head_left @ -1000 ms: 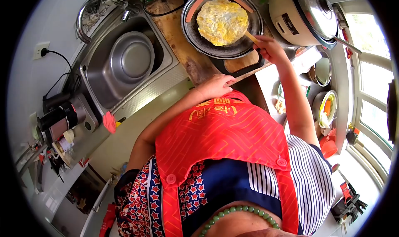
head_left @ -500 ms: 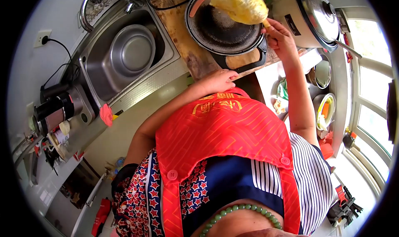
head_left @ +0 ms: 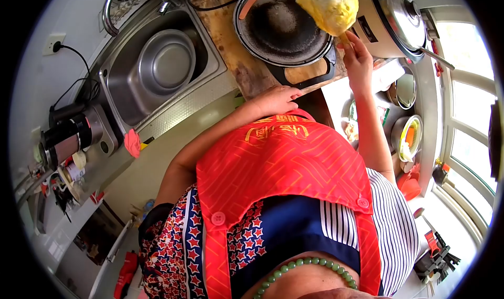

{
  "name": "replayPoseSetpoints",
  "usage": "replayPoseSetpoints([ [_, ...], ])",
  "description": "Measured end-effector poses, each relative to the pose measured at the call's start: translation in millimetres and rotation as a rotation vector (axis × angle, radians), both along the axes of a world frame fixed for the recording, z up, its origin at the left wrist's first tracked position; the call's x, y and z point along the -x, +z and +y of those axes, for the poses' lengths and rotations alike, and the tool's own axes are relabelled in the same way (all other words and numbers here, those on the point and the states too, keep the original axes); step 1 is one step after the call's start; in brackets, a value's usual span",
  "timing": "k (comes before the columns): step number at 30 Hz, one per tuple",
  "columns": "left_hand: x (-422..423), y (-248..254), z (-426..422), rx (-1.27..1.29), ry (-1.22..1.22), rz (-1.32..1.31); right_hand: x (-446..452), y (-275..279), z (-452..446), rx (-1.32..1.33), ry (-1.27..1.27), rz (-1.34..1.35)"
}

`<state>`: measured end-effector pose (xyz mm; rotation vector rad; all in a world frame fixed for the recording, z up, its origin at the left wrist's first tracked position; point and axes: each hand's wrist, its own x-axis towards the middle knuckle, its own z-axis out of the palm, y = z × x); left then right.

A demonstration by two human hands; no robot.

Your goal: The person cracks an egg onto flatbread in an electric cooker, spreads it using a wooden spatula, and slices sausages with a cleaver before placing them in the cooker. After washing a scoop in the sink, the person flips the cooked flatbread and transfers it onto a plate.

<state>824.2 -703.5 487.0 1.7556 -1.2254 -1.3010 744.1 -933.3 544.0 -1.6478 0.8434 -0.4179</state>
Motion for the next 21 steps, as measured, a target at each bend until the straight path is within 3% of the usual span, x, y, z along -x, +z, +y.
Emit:
replayPoseSetpoints([
  [1,0,1,0,-0.01,-0.011,0.008,0,-7,2,0.273,0.041,0.023],
  [4,-1,8,0,-0.025,-0.013,0.008,0,-35,17,0.539,0.147,0.026],
  [5,0,9,0,-0.029,-0.011,0.005,0,-29,26,0.506,0.181,0.209],
  [14,1,11,3,0.012,-0.028,-0.011,28,-29,47,0.443,0.224,0.261],
  [21,2,9,2,0.025,-0.038,0.007,49,-51,64,0.571,0.316,0.358],
])
